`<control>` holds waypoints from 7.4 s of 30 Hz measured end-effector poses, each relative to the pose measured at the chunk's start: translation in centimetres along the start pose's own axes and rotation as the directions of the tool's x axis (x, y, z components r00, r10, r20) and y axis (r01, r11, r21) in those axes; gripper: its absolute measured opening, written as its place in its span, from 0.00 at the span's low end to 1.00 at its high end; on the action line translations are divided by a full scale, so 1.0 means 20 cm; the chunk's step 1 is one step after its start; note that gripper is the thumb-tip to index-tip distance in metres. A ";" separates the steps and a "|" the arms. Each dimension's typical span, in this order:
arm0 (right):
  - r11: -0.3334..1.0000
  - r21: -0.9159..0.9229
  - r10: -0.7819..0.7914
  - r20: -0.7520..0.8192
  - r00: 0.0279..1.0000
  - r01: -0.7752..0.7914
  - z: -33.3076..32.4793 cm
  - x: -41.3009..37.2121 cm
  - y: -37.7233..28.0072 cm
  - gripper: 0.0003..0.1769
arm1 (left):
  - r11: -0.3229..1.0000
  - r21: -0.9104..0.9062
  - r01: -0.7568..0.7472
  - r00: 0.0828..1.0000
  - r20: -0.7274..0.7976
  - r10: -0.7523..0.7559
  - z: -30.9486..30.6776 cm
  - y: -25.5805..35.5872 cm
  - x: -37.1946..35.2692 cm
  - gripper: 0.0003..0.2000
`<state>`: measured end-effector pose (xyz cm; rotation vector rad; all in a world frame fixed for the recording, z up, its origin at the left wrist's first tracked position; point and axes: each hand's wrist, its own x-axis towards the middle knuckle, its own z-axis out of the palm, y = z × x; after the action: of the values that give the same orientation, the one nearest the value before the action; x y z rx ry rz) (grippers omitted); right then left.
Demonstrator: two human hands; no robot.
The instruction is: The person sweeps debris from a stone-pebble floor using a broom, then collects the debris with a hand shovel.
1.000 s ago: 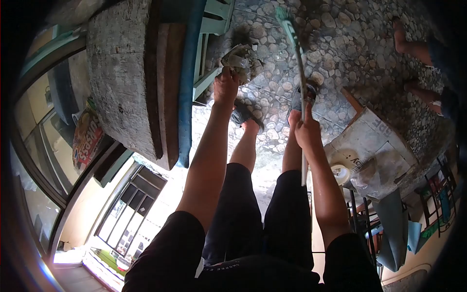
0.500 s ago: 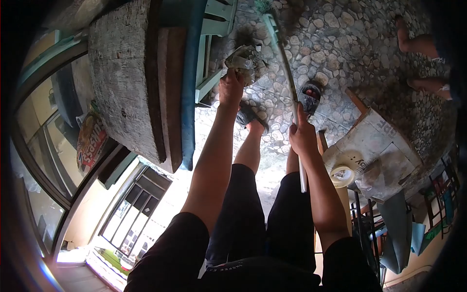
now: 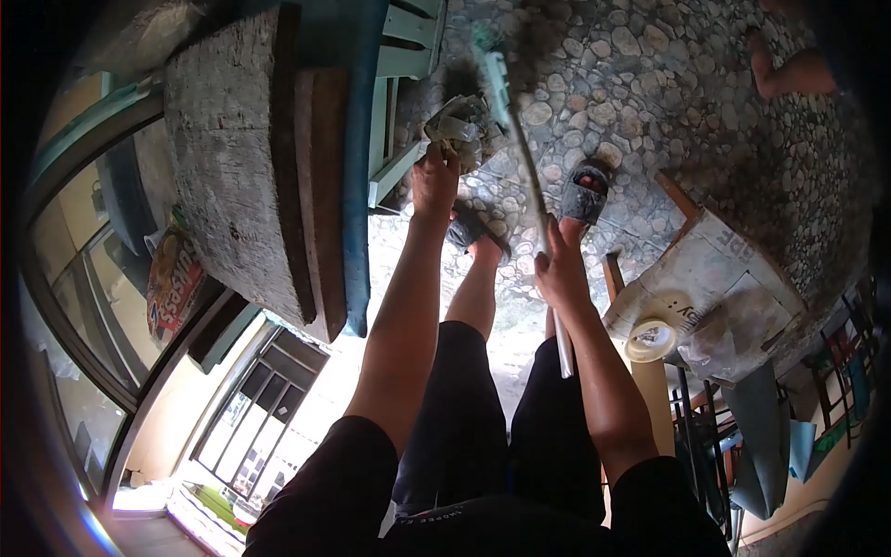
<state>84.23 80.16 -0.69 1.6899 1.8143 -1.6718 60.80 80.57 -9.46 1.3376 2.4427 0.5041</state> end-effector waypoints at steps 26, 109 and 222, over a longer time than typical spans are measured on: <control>0.916 0.364 0.136 0.119 0.984 -0.171 -0.22 0.16 -0.03 0.34 | 0.997 0.035 0.068 0.998 -0.017 -0.067 -0.13 -0.02 -0.15 0.04; 0.902 -0.410 0.123 -0.056 0.991 -0.135 -0.47 0.24 0.16 0.38 | 0.977 -0.105 0.188 0.982 0.033 -0.185 0.05 0.28 -0.27 0.04; 0.998 0.016 -0.052 -0.159 0.986 0.055 -0.03 -0.01 0.16 0.32 | 0.982 -0.115 0.147 0.959 0.259 -0.113 -0.17 0.06 -0.23 0.05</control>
<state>87.08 79.58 -2.18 1.8472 1.9347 -1.6238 62.53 76.68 -5.43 1.1044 2.2290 0.4275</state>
